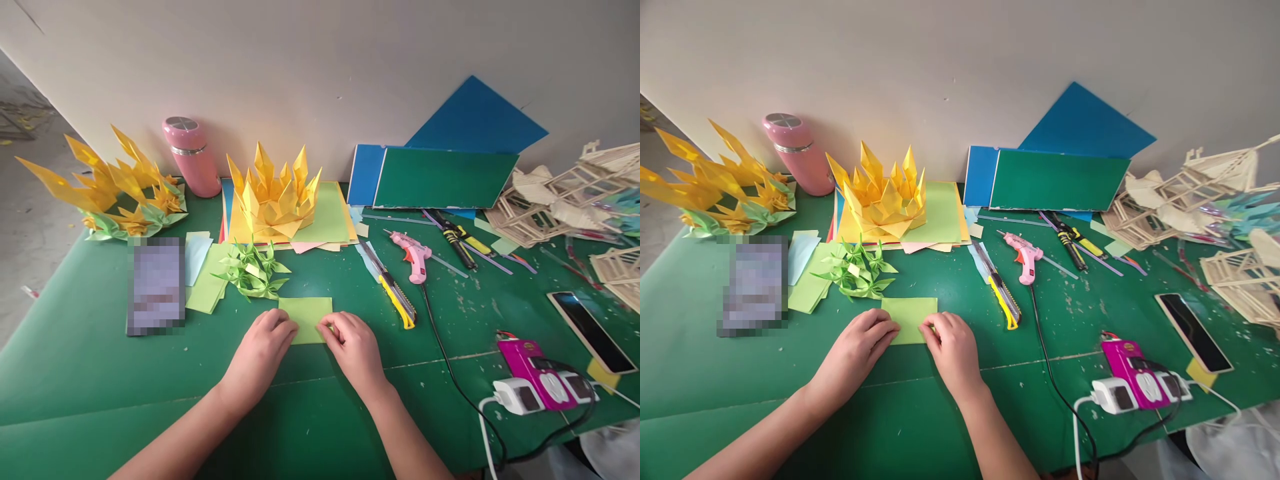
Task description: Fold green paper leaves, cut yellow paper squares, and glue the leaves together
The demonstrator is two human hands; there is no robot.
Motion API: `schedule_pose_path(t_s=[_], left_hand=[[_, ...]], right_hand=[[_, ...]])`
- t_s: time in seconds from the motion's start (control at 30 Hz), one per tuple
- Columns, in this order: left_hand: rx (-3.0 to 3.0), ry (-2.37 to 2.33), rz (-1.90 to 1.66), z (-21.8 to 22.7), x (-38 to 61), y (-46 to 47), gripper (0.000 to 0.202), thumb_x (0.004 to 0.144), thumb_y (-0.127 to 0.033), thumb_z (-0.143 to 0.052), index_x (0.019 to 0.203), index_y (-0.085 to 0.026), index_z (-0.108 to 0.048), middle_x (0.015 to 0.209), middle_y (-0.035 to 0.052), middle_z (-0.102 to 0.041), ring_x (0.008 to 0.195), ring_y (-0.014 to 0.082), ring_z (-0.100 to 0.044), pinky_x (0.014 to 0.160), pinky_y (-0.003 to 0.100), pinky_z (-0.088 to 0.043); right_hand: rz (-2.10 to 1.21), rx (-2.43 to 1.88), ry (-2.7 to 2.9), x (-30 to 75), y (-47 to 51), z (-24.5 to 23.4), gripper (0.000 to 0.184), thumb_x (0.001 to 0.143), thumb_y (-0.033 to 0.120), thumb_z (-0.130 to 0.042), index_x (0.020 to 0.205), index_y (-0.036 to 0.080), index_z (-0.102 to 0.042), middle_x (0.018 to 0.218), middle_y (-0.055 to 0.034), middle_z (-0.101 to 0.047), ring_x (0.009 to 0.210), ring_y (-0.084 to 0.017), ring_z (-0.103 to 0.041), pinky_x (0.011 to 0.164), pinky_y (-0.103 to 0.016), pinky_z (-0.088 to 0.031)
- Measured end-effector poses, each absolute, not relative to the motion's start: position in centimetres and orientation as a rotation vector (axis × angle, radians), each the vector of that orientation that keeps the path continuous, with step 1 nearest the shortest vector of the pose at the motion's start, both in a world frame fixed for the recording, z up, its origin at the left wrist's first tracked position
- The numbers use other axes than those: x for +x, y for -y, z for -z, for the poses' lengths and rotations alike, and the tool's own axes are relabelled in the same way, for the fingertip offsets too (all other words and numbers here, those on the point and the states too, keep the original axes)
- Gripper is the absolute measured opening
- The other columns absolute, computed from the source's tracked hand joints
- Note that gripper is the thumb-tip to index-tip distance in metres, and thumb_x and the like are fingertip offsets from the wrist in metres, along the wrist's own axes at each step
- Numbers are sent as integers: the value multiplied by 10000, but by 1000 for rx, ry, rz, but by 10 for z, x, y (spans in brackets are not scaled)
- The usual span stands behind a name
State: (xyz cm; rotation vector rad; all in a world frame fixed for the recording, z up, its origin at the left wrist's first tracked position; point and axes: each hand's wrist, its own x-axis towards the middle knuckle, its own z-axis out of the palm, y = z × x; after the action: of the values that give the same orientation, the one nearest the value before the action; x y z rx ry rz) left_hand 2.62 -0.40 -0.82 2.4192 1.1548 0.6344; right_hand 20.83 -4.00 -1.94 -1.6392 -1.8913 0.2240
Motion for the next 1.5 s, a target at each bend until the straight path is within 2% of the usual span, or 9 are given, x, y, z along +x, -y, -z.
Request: schedule_pose_path(t_s=[0.37,0.47,0.57,0.67,0.77,1.07,1.2,1.33,1.5], left_hand=[[2569,-1022,-570,6,26,4,255,902,-53,-410,927,-182,-629,893,49,-635,790,171,-582,706,281,-527],[2649,-1048,-411,4,28,8,307,847,18,-407,912,-169,-642,910,61,-642,783,178,-591,702,286,-536],[2769,-1083,-145,0,32,17,386,771,63,-429,998,-160,-647,927,68,-647,780,191,-603,707,304,-551],[2885,-1105,23,-3,37,28,515,714,58,-478,1167,-155,-599,976,83,-655,844,213,-614,701,301,-569],[2987,-1127,3,-1,40,39,552,708,4,-522,1239,-145,-564,1104,123,-637,967,237,-603,721,294,-582],[2864,-1116,-103,10,37,46,612,692,-6,-573,1277,-182,-545,1268,116,-568,1110,281,-554,841,332,-567],[2810,-1108,-55,7,37,43,613,709,-20,-555,1297,-193,-526,1272,109,-577,1117,280,-557,849,331,-566],[2857,-1084,31,3,37,42,592,711,-9,-516,1289,-136,-536,1264,125,-591,1095,284,-570,831,338,-575],[2841,-1122,-59,8,38,45,585,731,-8,-476,1295,-151,-537,1252,115,-594,1143,272,-538,907,344,-538]], right_hand=[[-258,-1649,1898,208,40,18,248,948,282,-459,739,208,-569,588,11,-512,565,-144,-492,515,-245,-332],[-260,-1649,1891,208,40,19,254,952,292,-452,745,204,-572,589,12,-507,567,-144,-492,519,-244,-333],[-251,-1645,1884,208,40,19,258,954,299,-449,752,202,-576,582,15,-500,564,-144,-489,524,-243,-334],[-245,-1636,1877,208,40,21,264,955,308,-447,754,199,-578,580,18,-501,558,-141,-483,529,-243,-341],[-243,-1641,1873,208,40,21,264,955,308,-444,756,201,-581,582,17,-507,555,-140,-480,528,-244,-345],[-247,-1650,1877,208,40,21,260,952,307,-446,757,205,-585,574,17,-509,555,-143,-490,520,-246,-345],[-244,-1649,1870,208,40,21,270,956,309,-436,753,206,-583,572,17,-509,552,-141,-491,523,-247,-347],[-242,-1654,1865,207,41,21,263,955,300,-438,755,204,-579,581,15,-510,564,-143,-496,529,-249,-346],[-246,-1646,1875,207,41,21,250,954,283,-440,757,207,-574,592,12,-514,570,-146,-496,535,-249,-350]])
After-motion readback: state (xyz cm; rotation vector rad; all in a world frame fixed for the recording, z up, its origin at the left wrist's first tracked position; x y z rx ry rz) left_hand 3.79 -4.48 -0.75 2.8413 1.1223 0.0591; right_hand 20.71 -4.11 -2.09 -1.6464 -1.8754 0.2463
